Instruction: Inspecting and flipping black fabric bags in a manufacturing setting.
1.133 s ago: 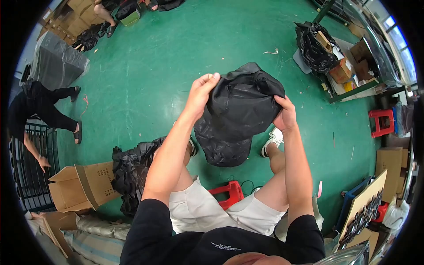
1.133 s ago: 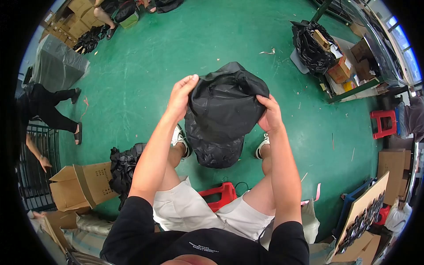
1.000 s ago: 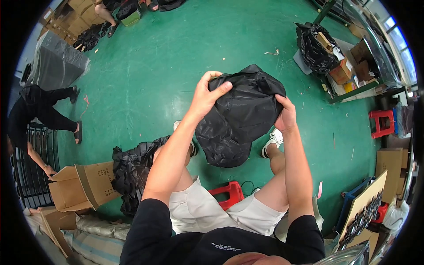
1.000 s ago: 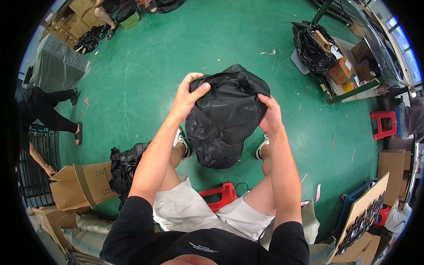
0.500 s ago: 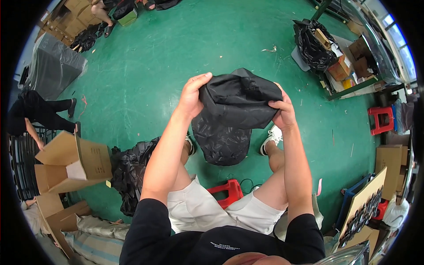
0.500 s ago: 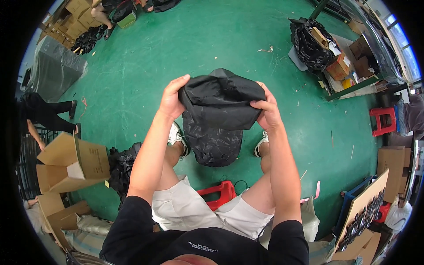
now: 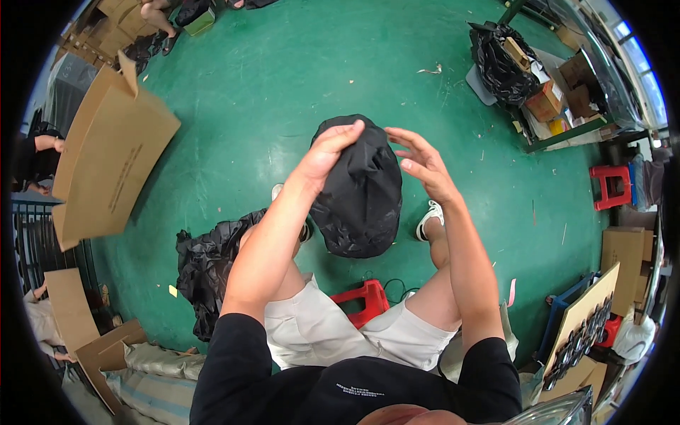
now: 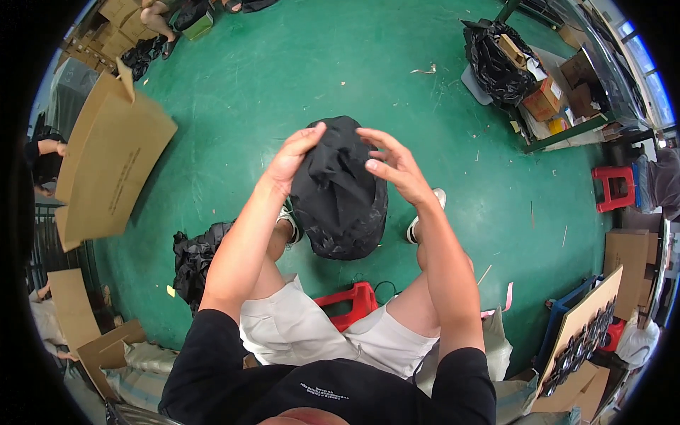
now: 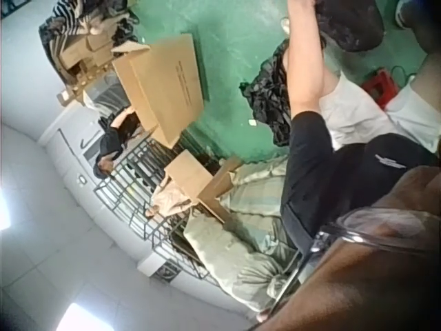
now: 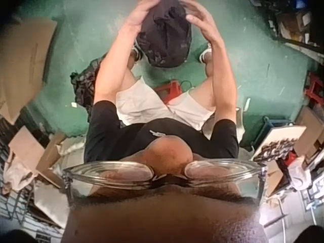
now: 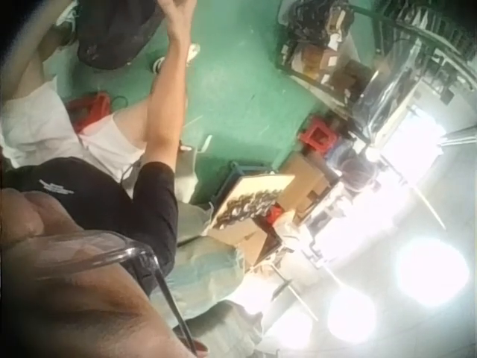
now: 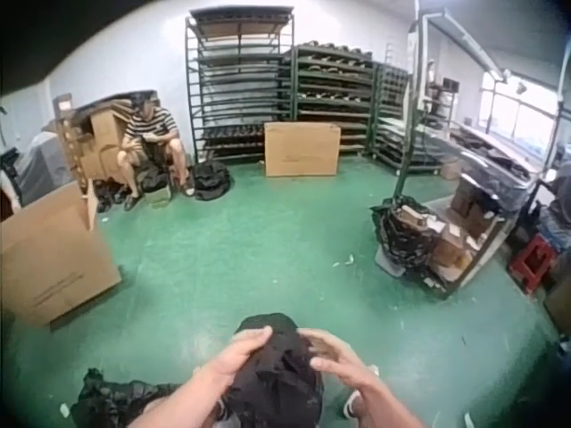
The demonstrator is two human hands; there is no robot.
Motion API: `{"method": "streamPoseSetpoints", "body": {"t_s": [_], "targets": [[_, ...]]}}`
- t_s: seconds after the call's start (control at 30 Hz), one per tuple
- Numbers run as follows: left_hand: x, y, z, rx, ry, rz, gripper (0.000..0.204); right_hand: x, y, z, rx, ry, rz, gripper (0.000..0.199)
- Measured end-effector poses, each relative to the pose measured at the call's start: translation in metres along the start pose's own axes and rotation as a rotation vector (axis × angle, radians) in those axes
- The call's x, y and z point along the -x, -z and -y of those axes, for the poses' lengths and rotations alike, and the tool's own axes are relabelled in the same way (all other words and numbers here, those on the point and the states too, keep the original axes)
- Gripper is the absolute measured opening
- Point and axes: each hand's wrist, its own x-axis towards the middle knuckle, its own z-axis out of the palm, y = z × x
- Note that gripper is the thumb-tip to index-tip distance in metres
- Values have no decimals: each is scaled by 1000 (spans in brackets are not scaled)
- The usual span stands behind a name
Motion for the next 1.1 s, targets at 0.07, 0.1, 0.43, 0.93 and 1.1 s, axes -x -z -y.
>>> {"method": "streamPoseSetpoints", "body": {"t_s": [0.07,0.1,0.43,0.93,1.1], "targets": [[-2,-4,4,-57,101,83,32,-1,-11,-3,-106,-40,22,55],[-3,-4,6,-50,122,82,32,-1,-14,-3,-178,-119,61,54],[1,5,-17,-191,104,47,32,5,12,2,-450,-226,-40,11],[13,19,-29,-699,392,525,42,20,24,22,-952,-98,-211,22],[13,19,-32,-457,120,425,36,28,48,31,-868,25,23,27]]}}
